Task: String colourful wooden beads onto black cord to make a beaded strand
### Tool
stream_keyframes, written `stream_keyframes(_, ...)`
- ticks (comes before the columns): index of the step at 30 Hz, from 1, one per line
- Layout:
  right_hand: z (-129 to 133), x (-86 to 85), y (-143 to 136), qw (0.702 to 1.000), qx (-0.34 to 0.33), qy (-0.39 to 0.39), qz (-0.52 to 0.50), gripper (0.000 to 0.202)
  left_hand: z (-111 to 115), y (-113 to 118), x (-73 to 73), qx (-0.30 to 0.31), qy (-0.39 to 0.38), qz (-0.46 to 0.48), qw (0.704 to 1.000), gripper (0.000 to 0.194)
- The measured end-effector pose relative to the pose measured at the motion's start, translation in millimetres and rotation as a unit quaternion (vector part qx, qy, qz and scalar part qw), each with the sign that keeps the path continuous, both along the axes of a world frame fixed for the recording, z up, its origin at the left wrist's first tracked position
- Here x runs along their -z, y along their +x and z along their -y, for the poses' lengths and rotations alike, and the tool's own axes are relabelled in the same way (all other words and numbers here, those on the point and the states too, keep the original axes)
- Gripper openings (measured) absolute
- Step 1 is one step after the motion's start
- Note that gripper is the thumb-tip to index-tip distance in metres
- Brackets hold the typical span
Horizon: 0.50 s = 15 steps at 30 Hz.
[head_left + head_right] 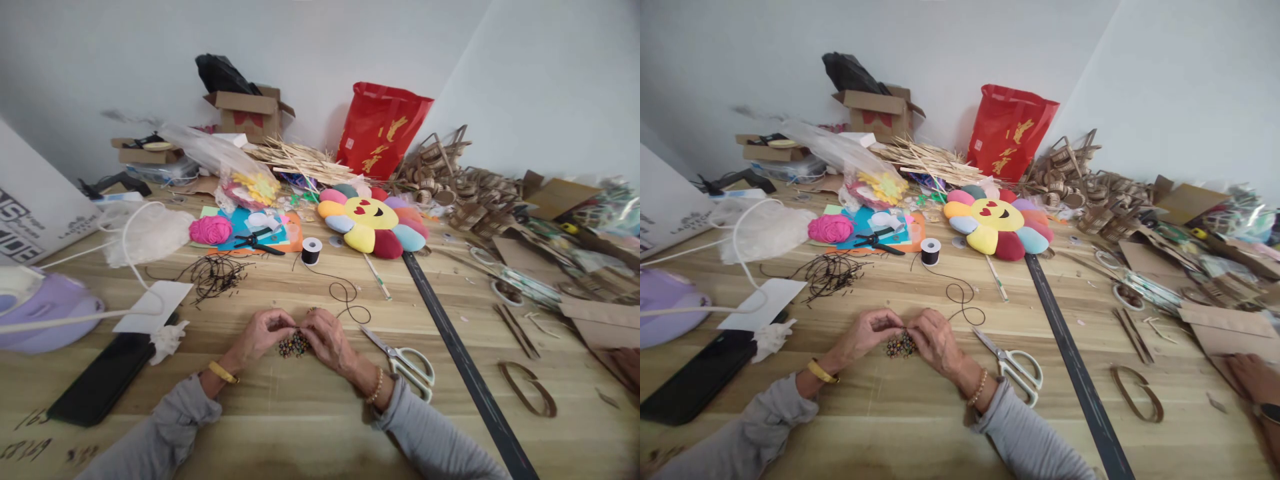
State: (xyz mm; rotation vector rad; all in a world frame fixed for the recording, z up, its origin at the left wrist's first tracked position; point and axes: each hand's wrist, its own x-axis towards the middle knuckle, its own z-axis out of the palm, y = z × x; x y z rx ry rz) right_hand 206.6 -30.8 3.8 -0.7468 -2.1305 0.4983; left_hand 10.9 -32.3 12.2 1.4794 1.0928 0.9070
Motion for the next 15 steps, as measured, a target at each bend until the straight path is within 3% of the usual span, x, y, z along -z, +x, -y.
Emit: stream_keyframes(15,-1.2,1.5,-1.2,1.0,-0.003,-0.006,0.005,0.012,-1.7,-3.0,-4.9,0.018,0.047,-0.024,0.998,0.017)
